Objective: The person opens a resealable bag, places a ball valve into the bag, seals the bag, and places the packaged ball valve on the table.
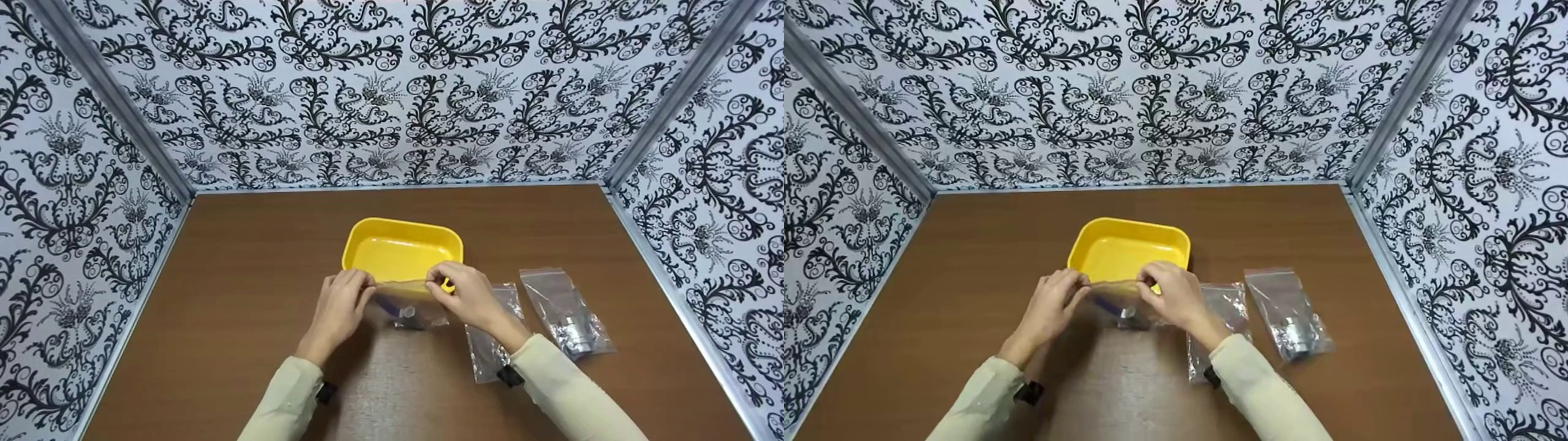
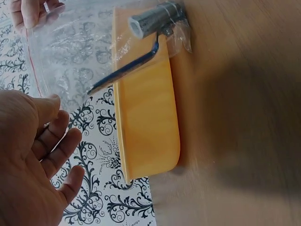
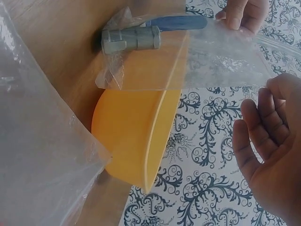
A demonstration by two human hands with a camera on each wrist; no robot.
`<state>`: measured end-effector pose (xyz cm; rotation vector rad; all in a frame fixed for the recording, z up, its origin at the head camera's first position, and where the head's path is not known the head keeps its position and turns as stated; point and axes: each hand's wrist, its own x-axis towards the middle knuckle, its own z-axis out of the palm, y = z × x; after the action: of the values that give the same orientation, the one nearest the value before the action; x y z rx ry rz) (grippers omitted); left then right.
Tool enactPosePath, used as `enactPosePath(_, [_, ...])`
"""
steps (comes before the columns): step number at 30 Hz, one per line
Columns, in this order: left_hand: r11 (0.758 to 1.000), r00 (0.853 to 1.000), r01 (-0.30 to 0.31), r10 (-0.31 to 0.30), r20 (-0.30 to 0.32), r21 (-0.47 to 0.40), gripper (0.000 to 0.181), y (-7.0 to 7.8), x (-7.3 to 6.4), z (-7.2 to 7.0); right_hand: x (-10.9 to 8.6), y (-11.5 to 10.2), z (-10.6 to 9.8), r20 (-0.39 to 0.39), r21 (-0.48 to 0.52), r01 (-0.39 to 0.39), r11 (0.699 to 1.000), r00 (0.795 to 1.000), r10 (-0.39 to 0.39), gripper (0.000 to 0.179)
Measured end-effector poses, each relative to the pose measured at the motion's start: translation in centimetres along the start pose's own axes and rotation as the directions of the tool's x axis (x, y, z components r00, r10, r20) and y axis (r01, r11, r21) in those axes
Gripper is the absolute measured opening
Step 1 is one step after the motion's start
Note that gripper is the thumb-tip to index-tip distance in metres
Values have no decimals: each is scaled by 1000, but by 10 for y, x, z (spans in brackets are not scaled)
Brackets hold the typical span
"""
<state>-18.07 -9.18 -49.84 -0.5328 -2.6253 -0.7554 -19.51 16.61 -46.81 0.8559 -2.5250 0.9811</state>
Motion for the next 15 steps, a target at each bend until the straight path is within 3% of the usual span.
enactPosePath(7, [1000,999,2,-3,-41,-14,7,-1,-1,0,-1,6,1,-8,90,-34,995,999,35,4])
enactPosePath(12, [999,997,6,-9,-72,-40,8,-1,-2,0,-6,11,5,106,252,-176,952,982,153,29])
enactPosePath(15, [999,997,16,-20,-80,-48,8,-2,-3,1,-14,16,12,211,231,-210,950,964,161,39])
